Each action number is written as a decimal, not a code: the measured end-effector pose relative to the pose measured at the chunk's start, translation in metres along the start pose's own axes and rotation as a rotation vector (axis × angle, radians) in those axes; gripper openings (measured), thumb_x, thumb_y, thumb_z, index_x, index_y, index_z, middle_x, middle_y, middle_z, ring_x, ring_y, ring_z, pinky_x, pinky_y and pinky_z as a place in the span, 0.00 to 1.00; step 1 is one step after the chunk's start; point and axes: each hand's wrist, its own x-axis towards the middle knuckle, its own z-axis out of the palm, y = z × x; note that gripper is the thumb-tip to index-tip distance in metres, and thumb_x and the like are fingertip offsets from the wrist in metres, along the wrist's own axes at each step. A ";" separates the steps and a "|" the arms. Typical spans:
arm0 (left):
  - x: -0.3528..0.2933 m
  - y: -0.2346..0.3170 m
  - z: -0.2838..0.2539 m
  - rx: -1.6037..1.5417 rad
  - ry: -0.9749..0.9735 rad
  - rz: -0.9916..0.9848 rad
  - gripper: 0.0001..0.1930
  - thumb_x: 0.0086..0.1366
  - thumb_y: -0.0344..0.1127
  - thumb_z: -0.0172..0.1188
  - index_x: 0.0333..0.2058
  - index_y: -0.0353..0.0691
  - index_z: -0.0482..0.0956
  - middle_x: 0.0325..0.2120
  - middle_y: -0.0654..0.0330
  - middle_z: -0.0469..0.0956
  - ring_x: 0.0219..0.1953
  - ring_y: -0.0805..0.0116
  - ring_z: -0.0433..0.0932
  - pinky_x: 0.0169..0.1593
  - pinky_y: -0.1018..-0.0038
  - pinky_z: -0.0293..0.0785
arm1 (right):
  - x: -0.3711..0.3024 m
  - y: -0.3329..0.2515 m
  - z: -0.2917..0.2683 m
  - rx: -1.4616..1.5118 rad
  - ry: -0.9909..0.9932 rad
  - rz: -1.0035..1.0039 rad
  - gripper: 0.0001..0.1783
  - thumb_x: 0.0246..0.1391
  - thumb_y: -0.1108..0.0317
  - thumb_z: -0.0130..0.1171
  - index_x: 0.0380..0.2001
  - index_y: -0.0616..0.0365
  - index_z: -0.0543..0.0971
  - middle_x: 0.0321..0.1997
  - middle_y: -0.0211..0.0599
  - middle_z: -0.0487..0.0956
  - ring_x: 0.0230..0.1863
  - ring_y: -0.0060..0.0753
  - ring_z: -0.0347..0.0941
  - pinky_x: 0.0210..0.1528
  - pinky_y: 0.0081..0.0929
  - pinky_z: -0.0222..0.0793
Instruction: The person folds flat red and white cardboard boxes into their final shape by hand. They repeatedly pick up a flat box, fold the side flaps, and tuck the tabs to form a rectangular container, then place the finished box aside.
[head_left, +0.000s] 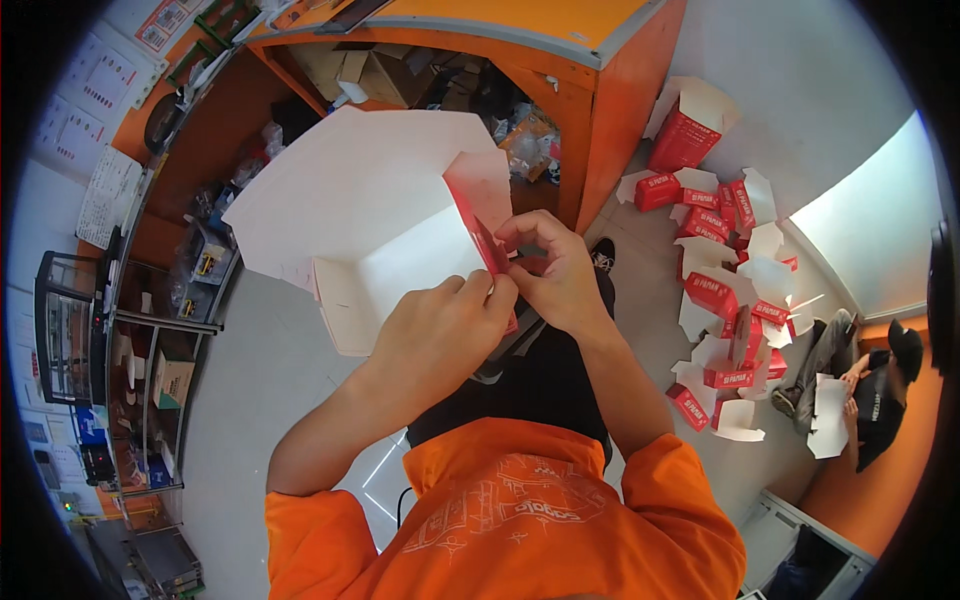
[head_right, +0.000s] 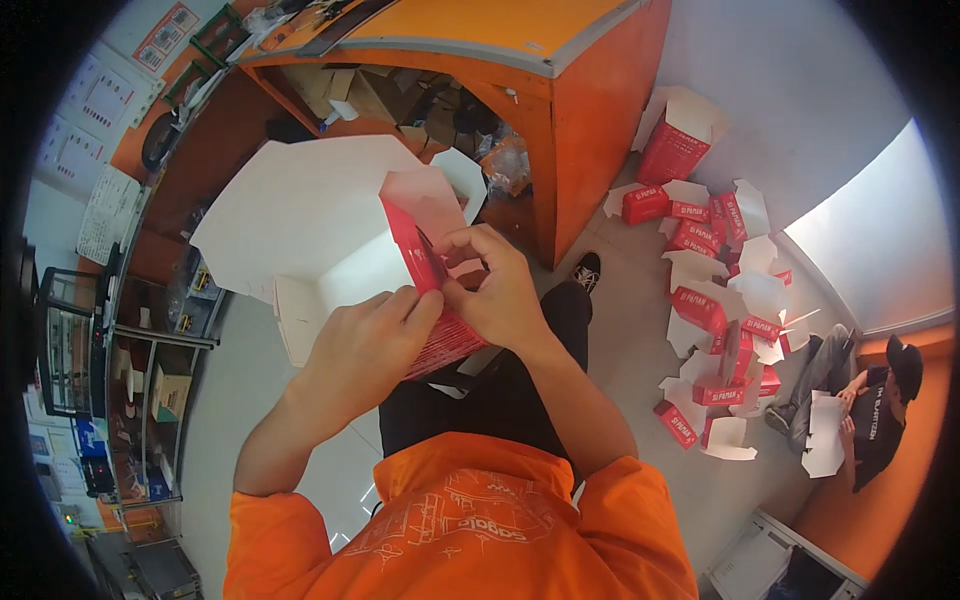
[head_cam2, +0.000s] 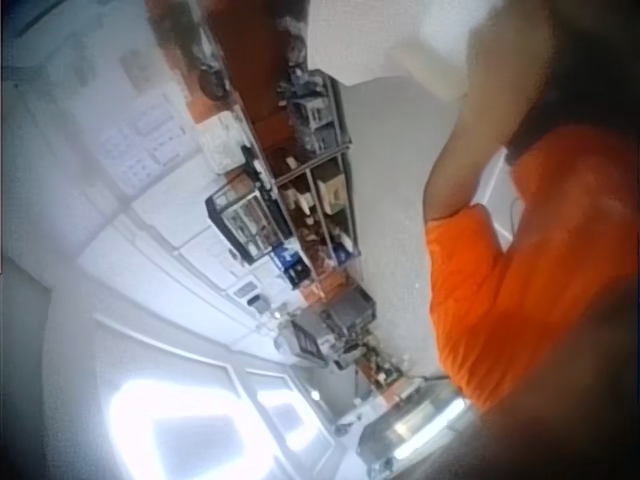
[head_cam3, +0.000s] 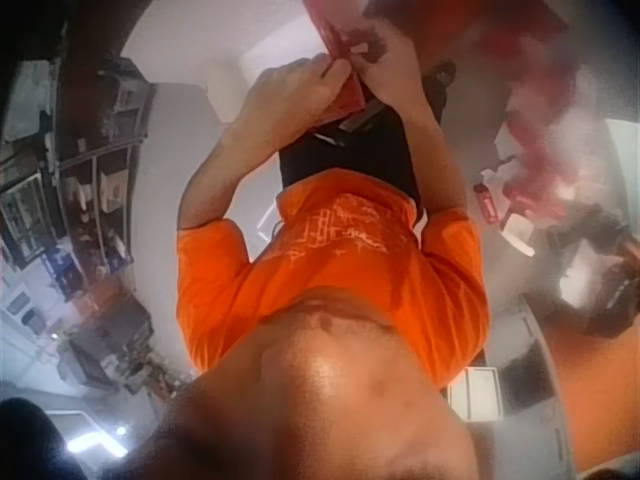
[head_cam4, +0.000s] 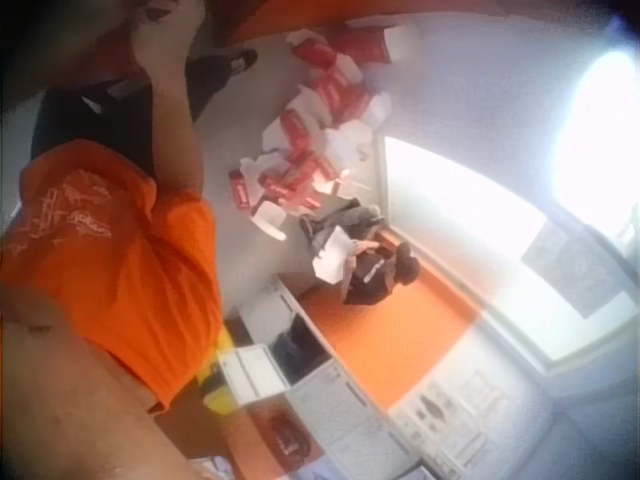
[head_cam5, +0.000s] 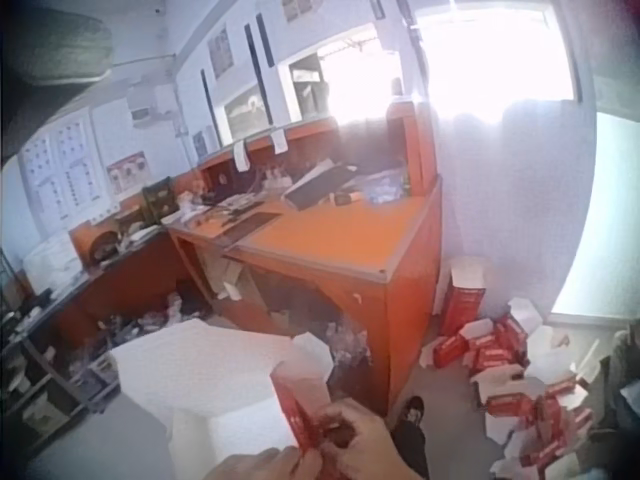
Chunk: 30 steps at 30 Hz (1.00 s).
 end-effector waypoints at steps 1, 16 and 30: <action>0.001 0.000 0.000 -0.005 0.005 0.006 0.15 0.55 0.27 0.64 0.41 0.36 0.73 0.29 0.57 0.76 0.32 0.60 0.82 0.31 0.65 0.79 | 0.001 0.004 -0.002 0.000 -0.014 -0.006 0.23 0.49 0.88 0.62 0.48 0.58 0.78 0.48 0.29 0.74 0.52 0.25 0.76 0.51 0.25 0.79; 0.029 -0.051 -0.011 0.197 0.207 0.160 0.08 0.56 0.30 0.62 0.36 0.42 0.81 0.37 0.62 0.82 0.46 0.61 0.81 0.41 0.67 0.82 | 0.013 -0.005 -0.014 -0.262 -0.129 -0.105 0.18 0.44 0.78 0.65 0.42 0.59 0.79 0.41 0.39 0.80 0.38 0.37 0.81 0.39 0.31 0.79; 0.022 -0.059 -0.006 0.182 0.157 0.272 0.06 0.51 0.31 0.62 0.30 0.41 0.81 0.31 0.66 0.80 0.43 0.63 0.77 0.48 0.69 0.81 | 0.028 -0.002 0.023 -0.532 0.209 -0.337 0.09 0.45 0.77 0.66 0.32 0.59 0.78 0.31 0.45 0.82 0.28 0.51 0.81 0.29 0.41 0.77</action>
